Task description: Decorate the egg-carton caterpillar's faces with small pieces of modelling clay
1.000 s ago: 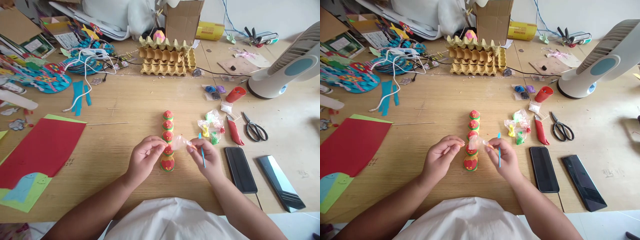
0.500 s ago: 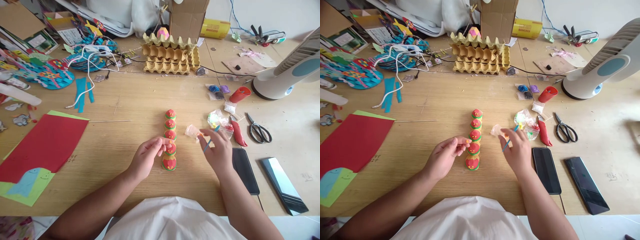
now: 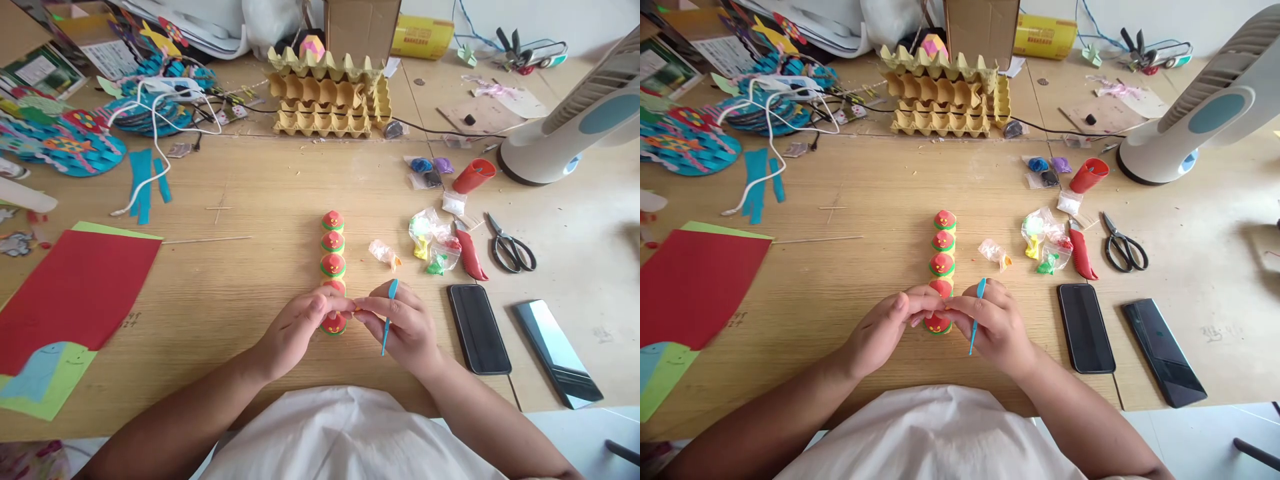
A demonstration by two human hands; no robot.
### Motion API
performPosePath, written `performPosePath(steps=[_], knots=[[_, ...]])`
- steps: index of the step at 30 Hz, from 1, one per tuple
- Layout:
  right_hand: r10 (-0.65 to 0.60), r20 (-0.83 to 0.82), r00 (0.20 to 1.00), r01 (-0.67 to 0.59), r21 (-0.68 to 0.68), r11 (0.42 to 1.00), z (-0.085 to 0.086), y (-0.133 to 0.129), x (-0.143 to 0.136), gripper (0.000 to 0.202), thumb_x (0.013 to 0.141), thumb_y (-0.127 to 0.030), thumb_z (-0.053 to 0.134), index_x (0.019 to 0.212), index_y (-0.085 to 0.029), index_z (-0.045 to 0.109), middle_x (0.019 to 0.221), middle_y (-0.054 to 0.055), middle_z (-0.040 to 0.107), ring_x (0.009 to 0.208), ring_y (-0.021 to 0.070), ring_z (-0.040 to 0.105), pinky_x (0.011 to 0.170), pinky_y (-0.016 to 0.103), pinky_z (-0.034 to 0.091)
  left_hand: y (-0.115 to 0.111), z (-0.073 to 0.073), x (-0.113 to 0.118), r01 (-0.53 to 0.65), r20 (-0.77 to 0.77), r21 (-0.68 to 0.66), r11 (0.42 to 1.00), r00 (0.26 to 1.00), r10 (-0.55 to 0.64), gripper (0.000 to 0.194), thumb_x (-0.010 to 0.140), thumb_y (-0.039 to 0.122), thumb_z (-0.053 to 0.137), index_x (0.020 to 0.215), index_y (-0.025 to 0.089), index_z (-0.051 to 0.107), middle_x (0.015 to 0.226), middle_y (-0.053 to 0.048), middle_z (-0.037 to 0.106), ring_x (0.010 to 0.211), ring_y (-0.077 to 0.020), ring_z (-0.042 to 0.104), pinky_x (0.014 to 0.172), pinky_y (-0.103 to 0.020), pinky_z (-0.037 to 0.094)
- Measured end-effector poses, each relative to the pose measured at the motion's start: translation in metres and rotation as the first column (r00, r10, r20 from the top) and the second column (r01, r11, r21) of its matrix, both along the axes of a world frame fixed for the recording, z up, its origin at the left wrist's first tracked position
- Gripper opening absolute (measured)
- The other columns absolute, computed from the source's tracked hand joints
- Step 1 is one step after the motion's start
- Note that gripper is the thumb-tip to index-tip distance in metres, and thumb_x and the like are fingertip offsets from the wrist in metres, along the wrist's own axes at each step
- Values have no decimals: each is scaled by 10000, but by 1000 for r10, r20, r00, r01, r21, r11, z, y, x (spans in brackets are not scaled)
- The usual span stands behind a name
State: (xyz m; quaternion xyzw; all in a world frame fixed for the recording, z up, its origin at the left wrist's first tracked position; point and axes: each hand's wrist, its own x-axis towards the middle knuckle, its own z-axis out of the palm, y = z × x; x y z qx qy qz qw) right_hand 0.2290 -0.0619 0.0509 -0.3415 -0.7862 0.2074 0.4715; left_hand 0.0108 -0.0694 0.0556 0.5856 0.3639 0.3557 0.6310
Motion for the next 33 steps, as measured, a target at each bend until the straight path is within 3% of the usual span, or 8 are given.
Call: performPosePath(steps=[6,11,16,21,24,27,30,33], knots=[[-2,-7,1000,3,122,993,-5,-2,0,327,883,-18,718,1146,-212,726,789,21,690,678,145,650,608,292,515,-1,5,-1,29,-46,93,995,999,-25,611,1075,567,269,1278,250,750,1045,-83,672,883,-200,562,827,-360,455],[8,39,999,-16,215,977,-3,0,3,338,874,4,697,1157,-182,703,786,34,684,672,153,617,605,297,513,-1,3,-2,65,-4,0,998,998,-65,683,1065,597,185,1300,275,739,1021,-100,675,825,-204,540,692,-357,439],[38,-120,992,-52,-122,991,1,-4,3,183,945,-76,648,1043,-231,665,798,1,635,717,143,607,662,293,484,-1,0,-2,80,39,-58,995,996,-78,752,1072,543,77,1330,257,723,1025,-128,696,829,-211,572,643,-351,454],[-104,-420,901,-177,-578,797,-12,-9,0,82,1042,-284,573,977,-244,603,788,-21,503,690,127,451,628,277,377,-1,-1,-5,-151,-48,138,979,986,159,504,1074,522,357,1318,280,725,1134,-88,675,994,-205,608,799,-336,499],[-129,-563,816,-330,-638,696,-22,-8,-4,188,1062,-377,531,947,-237,579,778,-24,457,680,131,388,623,286,332,-1,0,-5,-152,-10,131,980,988,154,493,1091,478,340,1285,270,743,1083,-81,689,986,-190,619,849,-329,508],[-102,-600,794,-396,-636,662,-25,-8,-6,301,1076,-404,489,854,-218,571,727,-28,439,659,132,366,616,292,306,-1,2,-2,-166,-19,112,980,985,169,365,1075,397,457,1228,259,759,1073,-74,699,975,-171,638,828,-297,526],[-78,-532,843,-349,-652,673,-21,-11,-6,352,1075,-407,489,806,-207,595,692,-25,464,650,128,403,620,286,334,-2,4,3,-187,-64,245,951,976,209,218,996,287,638,1174,238,755,1047,-59,701,849,-133,650,711,-252,532],[-57,-410,910,-249,-651,718,-13,-14,-7,336,1044,-412,558,792,-202,632,681,-18,535,624,118,459,602,267,376,-2,5,7,-147,-120,481,864,965,231,198,922,220,738,1119,211,747,949,-42,716,815,-136,655,743,-269,552]])
